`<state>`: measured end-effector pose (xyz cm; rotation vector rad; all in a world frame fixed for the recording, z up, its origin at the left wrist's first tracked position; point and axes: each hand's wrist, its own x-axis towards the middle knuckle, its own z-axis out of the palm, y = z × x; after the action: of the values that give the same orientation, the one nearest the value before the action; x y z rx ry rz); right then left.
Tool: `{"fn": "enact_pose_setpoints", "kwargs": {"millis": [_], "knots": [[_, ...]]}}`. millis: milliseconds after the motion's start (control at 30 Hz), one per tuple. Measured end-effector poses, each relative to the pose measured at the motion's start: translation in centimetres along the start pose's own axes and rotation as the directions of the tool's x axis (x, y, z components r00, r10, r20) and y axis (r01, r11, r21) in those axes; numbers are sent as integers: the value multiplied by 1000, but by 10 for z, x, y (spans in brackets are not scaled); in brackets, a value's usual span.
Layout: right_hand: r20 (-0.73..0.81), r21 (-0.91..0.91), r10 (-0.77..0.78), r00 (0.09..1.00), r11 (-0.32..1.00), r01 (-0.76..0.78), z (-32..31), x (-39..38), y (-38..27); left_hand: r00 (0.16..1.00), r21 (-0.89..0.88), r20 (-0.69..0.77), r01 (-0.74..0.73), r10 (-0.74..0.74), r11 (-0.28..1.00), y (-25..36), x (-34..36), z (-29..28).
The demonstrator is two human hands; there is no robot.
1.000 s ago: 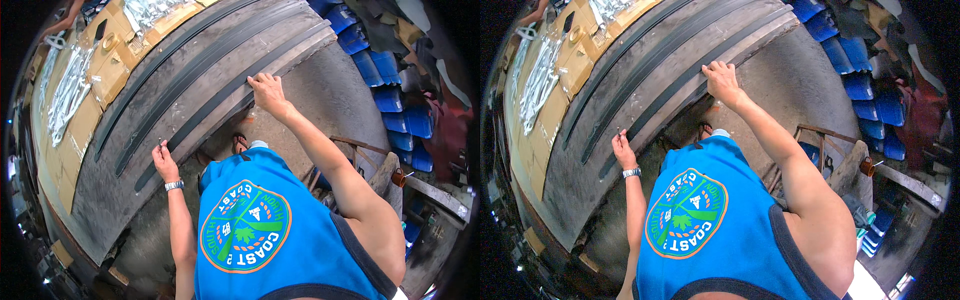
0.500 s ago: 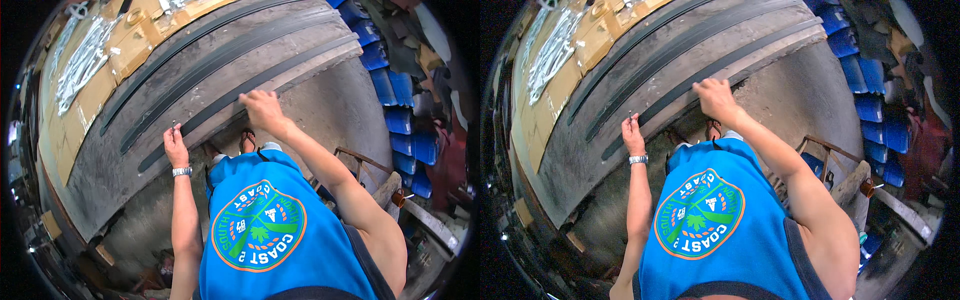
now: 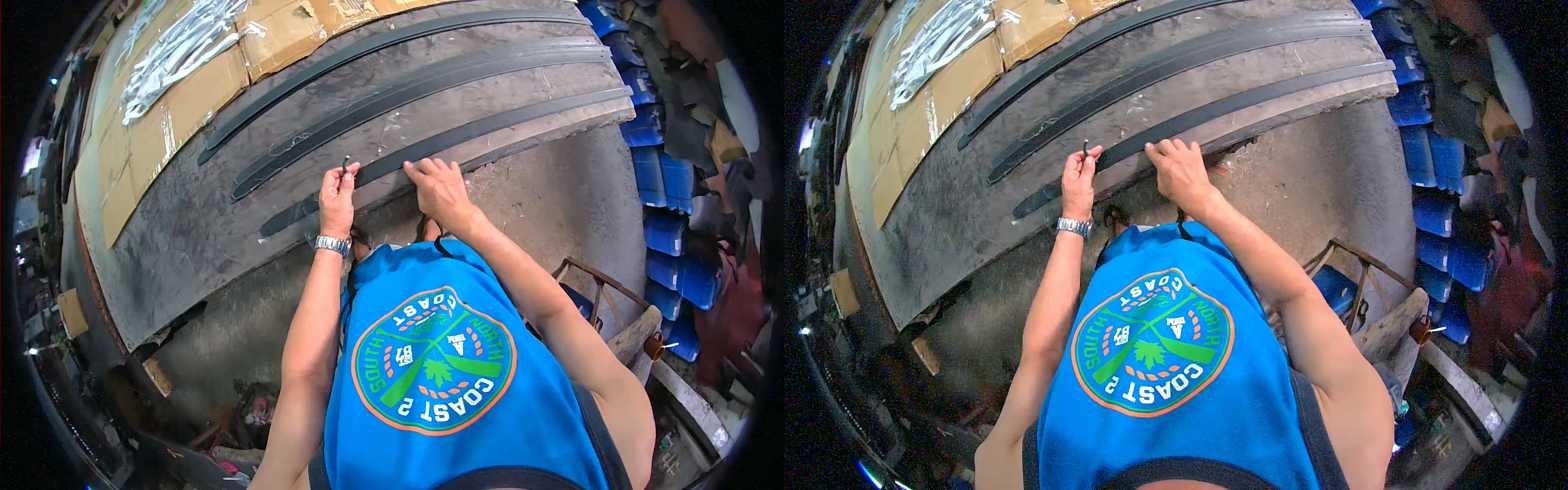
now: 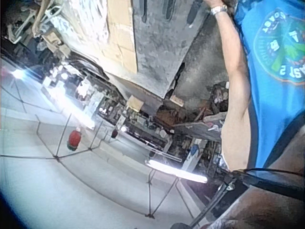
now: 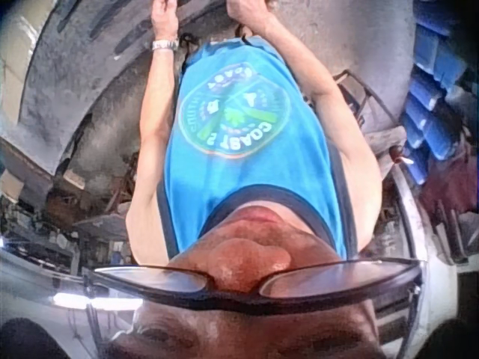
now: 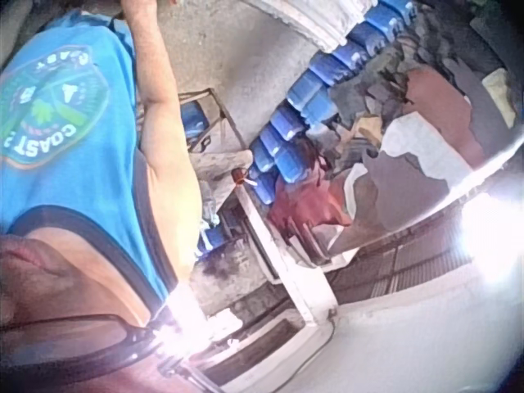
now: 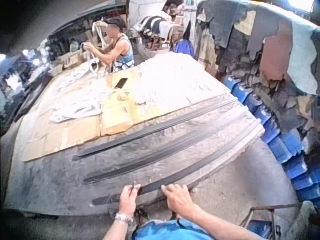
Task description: Wiping and applying finish to black leather strips in a workshop.
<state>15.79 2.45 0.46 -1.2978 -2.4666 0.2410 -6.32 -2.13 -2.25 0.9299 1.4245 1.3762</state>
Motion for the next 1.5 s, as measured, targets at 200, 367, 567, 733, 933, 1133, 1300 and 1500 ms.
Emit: {"fn": "enact_pose_setpoints", "kwargs": {"millis": [200, 367, 567, 733, 933, 1133, 1300, 1500], "knots": [[-24, -63, 226, 974, 972, -227, -8, 4, 2, 982, -278, -108, 120, -155, 953, 30, -13, -59], [-16, -107, 281, 959, 954, -281, -18, -1, -17, 941, -231, -283, 123, -188, 965, 26, -42, -170], [77, -63, 208, 975, 977, -203, 8, -5, -86, 870, -154, -411, 230, -274, 961, 21, -56, -248], [229, -81, 171, 958, 984, -156, 17, -18, -121, 874, -205, -387, 230, -294, 951, 19, -62, -259], [238, 38, -17, 971, 999, 8, 17, 18, -177, 920, -181, -273, 239, -282, 954, 15, -69, -249], [205, 116, -294, 934, 954, 275, 57, 59, -242, 973, -169, -87, 199, -215, 965, 27, -51, -224], [527, -94, -319, 788, 900, 427, 61, 65, -267, 993, -88, -14, 114, -116, 990, 11, -41, -219], [300, -115, -191, 935, 966, 234, 61, 21, -248, 981, 65, 141, 127, -136, 990, -9, -42, -241]]}}
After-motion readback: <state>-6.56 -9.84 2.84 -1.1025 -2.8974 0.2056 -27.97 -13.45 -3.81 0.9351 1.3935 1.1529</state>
